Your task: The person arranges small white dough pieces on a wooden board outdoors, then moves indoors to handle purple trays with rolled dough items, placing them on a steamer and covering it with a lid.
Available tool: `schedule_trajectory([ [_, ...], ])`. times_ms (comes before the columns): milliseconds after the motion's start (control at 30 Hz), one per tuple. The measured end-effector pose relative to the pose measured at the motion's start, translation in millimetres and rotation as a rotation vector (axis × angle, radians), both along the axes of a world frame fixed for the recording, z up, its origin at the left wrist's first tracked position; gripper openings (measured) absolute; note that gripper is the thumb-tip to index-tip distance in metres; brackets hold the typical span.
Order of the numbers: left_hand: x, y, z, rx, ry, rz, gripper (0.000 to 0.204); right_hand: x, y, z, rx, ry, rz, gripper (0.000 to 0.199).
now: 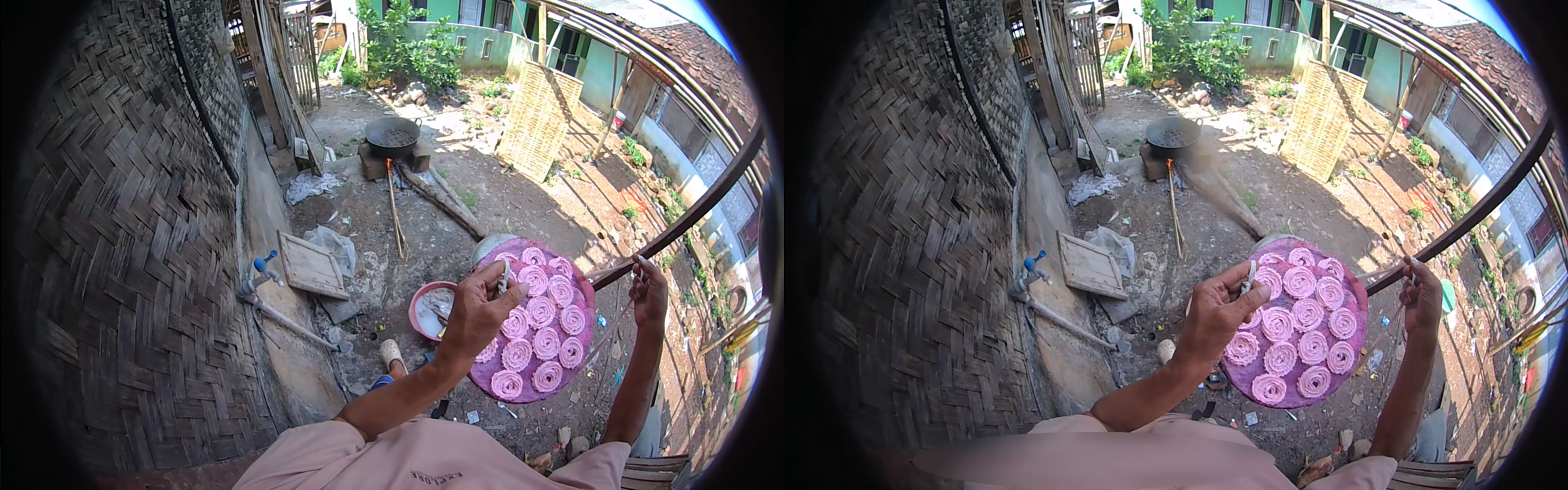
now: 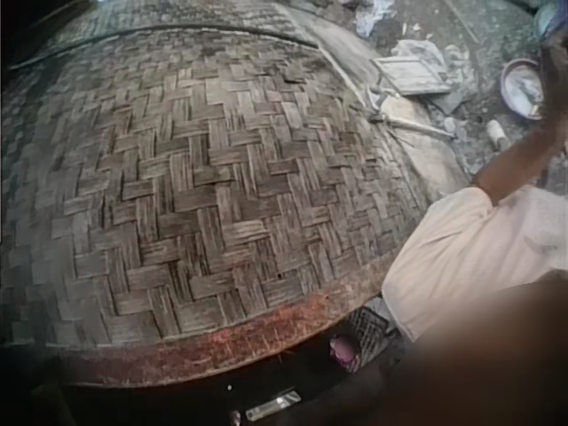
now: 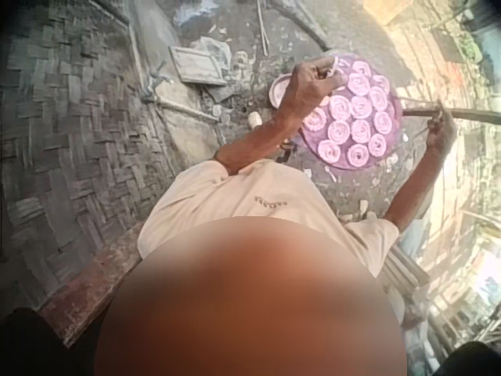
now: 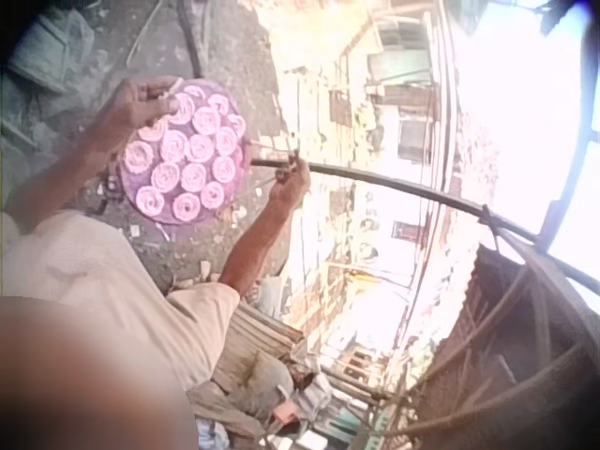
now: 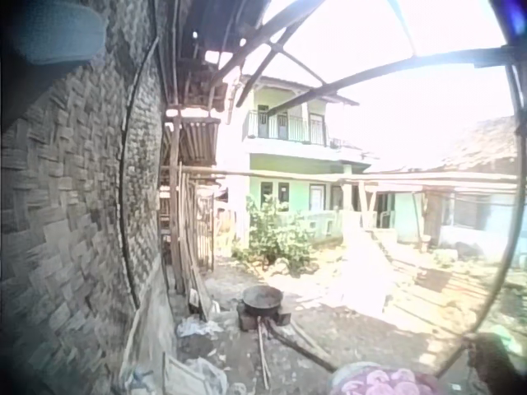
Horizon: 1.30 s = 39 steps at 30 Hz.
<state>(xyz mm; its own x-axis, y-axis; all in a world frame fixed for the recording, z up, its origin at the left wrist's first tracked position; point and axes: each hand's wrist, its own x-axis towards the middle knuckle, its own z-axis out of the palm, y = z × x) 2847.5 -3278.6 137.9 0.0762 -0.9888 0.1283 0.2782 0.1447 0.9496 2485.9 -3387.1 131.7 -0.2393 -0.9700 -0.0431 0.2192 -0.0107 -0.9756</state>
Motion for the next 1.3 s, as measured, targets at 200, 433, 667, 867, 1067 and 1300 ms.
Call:
schedule_trajectory([
  [200,46.5,-94.9,-5.6,0.037,-0.138,-0.215,0.017,19.7,-83.1,-22.2,0.024,0.008,-0.061,0.036],
  [433,104.2,-211.9,-20.7,0.02,-0.071,-0.215,0.02,88.0,-179.6,-10.3,0.079,0.086,-0.153,0.041],
  [667,194.2,-352.9,-21.3,-0.024,-0.103,-0.184,0.017,176.0,-338.7,-17.7,0.011,0.071,-0.097,0.037],
  [867,287.9,-484.3,-25.3,-0.063,-0.125,-0.249,0.017,284.5,-490.5,-33.6,0.034,0.055,-0.045,0.036],
  [1067,377.1,-611.2,-32.3,0.051,0.076,-0.158,0.018,414.6,-634.9,-32.3,0.183,0.052,0.044,0.034],
  [1300,515.7,-770.8,-68.5,0.129,-0.035,-0.041,0.02,576.3,-816.8,-61.4,0.149,0.071,0.045,0.025],
])
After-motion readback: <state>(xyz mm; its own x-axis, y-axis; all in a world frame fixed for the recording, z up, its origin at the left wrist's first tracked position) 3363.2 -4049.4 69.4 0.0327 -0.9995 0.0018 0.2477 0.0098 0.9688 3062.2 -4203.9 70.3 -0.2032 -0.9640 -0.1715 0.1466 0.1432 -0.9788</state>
